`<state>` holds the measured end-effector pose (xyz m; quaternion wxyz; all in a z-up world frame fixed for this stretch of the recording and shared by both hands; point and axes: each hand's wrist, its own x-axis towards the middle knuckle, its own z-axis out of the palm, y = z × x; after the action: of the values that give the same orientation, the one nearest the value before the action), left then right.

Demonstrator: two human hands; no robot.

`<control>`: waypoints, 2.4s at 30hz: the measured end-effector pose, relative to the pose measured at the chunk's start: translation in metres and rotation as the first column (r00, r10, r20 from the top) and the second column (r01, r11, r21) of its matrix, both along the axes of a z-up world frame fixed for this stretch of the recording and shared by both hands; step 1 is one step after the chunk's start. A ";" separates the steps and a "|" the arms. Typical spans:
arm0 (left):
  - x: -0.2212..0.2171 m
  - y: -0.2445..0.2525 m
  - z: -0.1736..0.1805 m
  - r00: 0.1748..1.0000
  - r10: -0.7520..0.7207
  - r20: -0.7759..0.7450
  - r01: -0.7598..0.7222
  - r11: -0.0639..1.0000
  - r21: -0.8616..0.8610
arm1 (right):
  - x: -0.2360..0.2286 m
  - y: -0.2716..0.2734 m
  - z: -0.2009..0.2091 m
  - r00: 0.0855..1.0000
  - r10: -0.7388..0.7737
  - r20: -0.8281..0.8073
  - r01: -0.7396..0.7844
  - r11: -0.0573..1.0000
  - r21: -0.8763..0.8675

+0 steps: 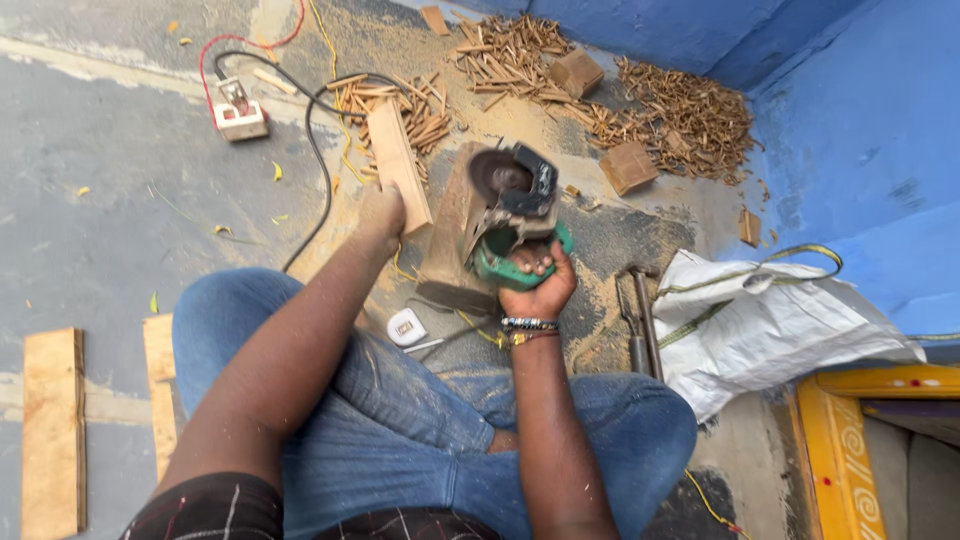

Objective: The person measures pieces of wood using a tape measure and a pencil, then uses a small circular saw to cut the wood while sitting on the floor of a workshop area.

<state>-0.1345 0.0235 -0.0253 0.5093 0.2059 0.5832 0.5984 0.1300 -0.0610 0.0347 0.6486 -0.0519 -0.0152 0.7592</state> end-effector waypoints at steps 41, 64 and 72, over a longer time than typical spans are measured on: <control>0.063 -0.051 0.066 0.958 -0.217 0.187 0.186 0.967 0.173 | 0.049 0.052 -0.009 0.814 0.167 0.557 -0.066 0.978 -0.197; 0.139 -0.016 0.078 0.857 -0.228 -0.463 0.270 0.962 0.027 | 0.091 0.030 -0.048 0.910 0.163 0.382 -0.146 0.987 -0.075; 0.166 -0.016 0.090 0.767 -0.051 -0.640 0.388 0.831 0.398 | 0.079 0.013 -0.040 0.937 0.158 0.312 -0.117 0.982 -0.147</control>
<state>0.0311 0.0070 0.0645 0.2918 0.5821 0.5058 0.5658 0.2086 -0.0484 -0.0053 0.5782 -0.2147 -0.0765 0.7834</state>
